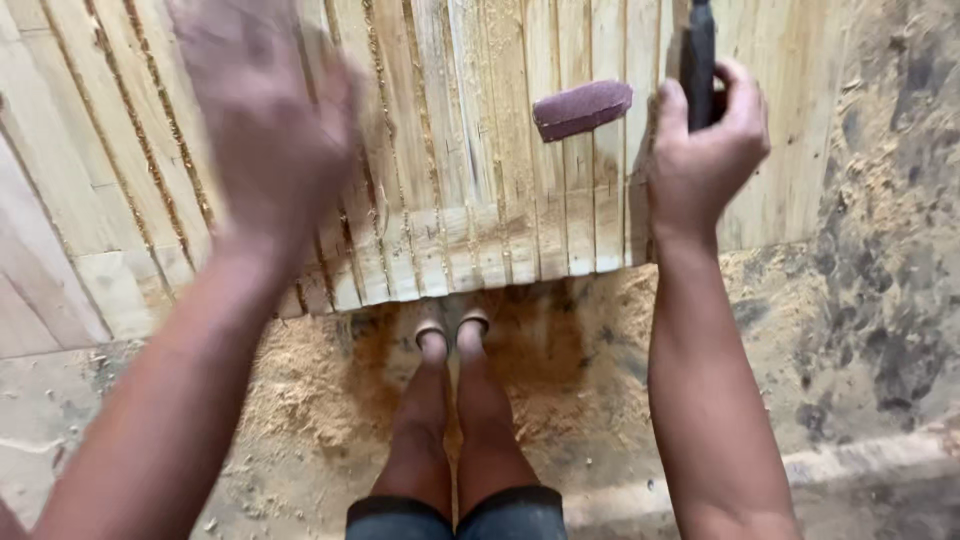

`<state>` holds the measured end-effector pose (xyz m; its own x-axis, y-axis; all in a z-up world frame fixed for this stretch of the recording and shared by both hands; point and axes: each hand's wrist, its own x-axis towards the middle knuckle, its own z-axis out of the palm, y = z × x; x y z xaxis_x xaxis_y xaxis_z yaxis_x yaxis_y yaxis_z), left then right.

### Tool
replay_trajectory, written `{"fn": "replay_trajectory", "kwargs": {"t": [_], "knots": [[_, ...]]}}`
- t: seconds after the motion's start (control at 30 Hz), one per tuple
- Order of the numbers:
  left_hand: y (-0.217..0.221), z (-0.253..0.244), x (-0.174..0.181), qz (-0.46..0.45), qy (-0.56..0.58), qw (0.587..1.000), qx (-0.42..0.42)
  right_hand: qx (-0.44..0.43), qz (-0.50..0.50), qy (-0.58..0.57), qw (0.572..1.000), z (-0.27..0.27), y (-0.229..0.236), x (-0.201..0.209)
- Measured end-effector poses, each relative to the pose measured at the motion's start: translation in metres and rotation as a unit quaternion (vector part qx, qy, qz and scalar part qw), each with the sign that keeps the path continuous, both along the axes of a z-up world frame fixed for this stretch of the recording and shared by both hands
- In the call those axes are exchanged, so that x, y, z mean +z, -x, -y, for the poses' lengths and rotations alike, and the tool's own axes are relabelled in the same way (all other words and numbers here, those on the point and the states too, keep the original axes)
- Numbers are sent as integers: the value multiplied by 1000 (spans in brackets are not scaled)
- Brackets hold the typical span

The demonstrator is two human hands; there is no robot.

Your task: The person carves a wooden board using a chisel and a sanding block. They repeatedly scrape and smooth the surface, creating wood shavings and dust.

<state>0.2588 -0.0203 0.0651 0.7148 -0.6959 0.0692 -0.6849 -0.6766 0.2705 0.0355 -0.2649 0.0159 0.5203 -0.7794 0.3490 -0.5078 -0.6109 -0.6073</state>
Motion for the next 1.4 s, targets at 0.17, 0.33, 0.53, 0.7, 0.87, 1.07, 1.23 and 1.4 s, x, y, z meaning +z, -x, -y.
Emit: {"fn": "replay_trajectory", "kwargs": {"t": [0.17,0.33,0.53,0.7,0.87,1.07,1.23,1.4], "knots": [[94,-18,-41,-102,93,983,-121,-28,-85,104,991,-2,-16,1],[156,-27,-41,-169,101,975,-102,169,-20,141,975,-18,-9,-3],[172,-33,-39,-208,116,965,-107,308,-146,174,924,-31,-29,14],[187,-49,-63,-220,113,963,-107,280,-168,137,935,-30,-13,2],[190,-45,-69,-204,127,965,-102,231,-104,111,961,-41,-5,9],[191,-46,-63,-256,109,956,-97,5,-84,-126,988,-96,17,54],[182,-46,-57,-215,83,964,-135,-38,70,-293,953,-139,71,19],[121,-29,-21,-196,17,972,-126,-69,237,-528,813,-162,92,-4]]}}
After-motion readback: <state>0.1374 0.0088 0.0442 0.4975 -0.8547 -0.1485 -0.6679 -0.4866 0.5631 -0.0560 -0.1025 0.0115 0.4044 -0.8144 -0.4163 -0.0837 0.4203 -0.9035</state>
